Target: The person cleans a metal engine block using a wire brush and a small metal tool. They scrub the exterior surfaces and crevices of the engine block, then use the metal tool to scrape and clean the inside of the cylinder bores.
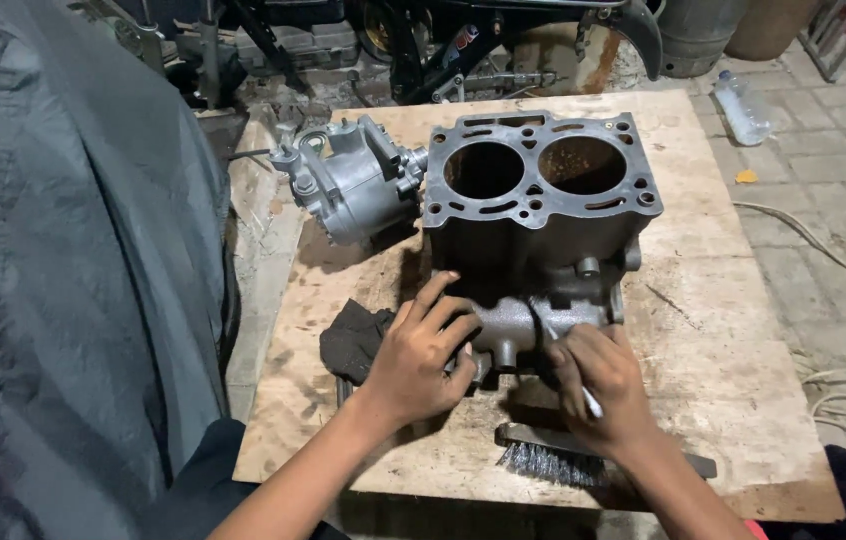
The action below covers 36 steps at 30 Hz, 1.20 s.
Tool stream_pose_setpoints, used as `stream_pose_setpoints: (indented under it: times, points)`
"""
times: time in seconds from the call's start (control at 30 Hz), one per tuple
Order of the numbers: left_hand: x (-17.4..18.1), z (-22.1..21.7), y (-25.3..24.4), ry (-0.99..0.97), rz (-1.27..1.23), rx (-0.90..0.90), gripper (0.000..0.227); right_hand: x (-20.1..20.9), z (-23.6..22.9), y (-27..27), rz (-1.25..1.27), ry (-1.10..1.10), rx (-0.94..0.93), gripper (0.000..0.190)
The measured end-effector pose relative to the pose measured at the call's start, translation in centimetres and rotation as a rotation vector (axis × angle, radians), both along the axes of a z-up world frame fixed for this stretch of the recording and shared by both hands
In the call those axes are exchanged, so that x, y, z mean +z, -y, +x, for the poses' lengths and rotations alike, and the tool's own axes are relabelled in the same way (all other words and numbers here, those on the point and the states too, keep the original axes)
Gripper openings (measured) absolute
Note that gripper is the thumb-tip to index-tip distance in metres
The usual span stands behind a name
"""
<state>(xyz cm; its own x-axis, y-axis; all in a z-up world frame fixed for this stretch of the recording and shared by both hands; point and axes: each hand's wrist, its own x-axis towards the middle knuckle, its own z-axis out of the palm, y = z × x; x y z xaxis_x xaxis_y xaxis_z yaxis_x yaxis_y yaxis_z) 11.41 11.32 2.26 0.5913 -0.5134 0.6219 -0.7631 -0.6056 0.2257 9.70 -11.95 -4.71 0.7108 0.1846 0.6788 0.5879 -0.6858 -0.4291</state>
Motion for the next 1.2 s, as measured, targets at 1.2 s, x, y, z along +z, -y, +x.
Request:
stream_pose_setpoints:
  times: [1.2]
  points:
    - [0.0,-0.1,0.5,0.013,-0.035,0.034,0.016,3.6,-0.7,4.3,0.194,-0.490,0.091,0.033]
